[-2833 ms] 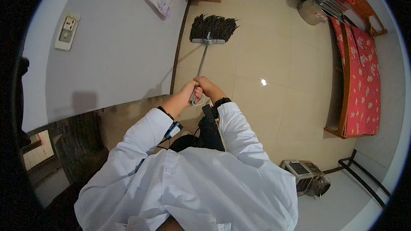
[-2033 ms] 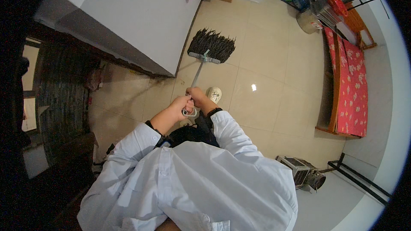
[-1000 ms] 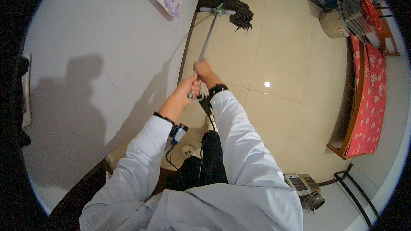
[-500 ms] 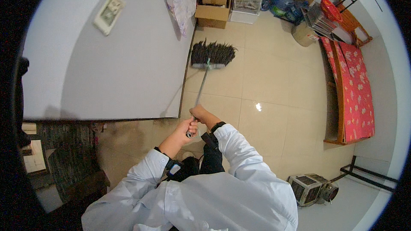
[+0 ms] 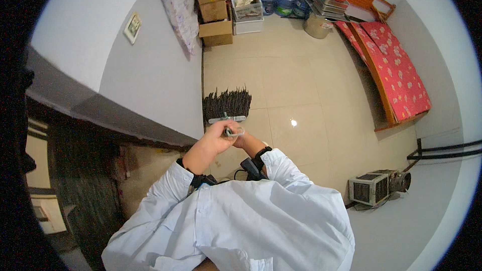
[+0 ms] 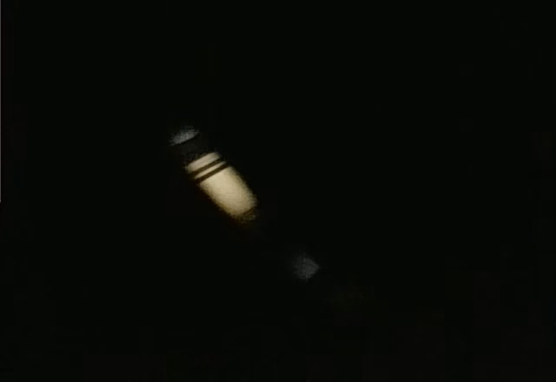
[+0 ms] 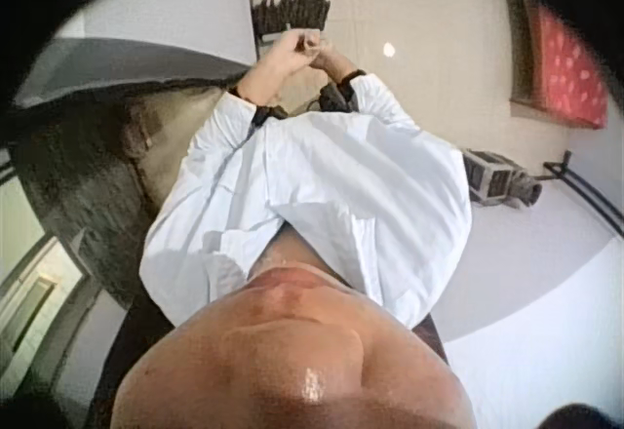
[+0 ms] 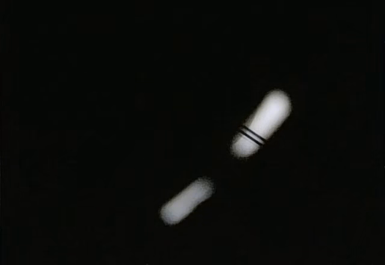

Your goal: The person mops a tiled floor with a string mop, moving back and forth across the room and around obstacles such as boxes, a bed, and a heater. The person adjusts grip and direction to cover different areas.

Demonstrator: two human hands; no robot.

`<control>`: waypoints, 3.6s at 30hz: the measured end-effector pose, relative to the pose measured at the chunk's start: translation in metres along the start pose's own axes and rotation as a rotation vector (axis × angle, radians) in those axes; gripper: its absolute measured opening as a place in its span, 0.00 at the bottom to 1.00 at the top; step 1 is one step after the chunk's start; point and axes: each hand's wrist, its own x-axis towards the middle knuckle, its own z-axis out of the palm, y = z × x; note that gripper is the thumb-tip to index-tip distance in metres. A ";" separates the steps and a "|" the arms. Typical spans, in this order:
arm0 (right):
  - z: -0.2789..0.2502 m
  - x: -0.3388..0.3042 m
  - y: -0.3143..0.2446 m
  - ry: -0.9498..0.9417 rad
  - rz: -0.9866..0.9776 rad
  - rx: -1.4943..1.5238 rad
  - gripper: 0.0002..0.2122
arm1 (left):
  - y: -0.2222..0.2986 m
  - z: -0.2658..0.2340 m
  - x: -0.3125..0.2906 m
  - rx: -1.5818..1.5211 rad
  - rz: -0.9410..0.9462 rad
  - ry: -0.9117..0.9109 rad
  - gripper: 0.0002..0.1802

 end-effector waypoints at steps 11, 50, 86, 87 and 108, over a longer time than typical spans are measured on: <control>-0.171 0.060 -0.073 0.274 -0.027 0.845 0.08 | -0.045 0.228 0.074 0.146 0.036 -0.067 0.02; -0.621 0.295 0.088 0.852 0.649 0.789 0.07 | 0.085 0.401 0.549 0.477 -0.354 0.043 0.11; -0.757 0.385 0.121 0.563 0.840 0.122 0.10 | 0.101 0.448 0.673 -0.027 -0.296 0.065 0.08; -0.757 0.370 0.108 0.563 0.856 0.130 0.10 | 0.090 0.455 0.663 -0.036 -0.333 0.076 0.08; -0.900 0.469 0.121 0.986 0.515 0.258 0.30 | 0.172 0.591 0.800 0.675 -0.526 -0.067 0.14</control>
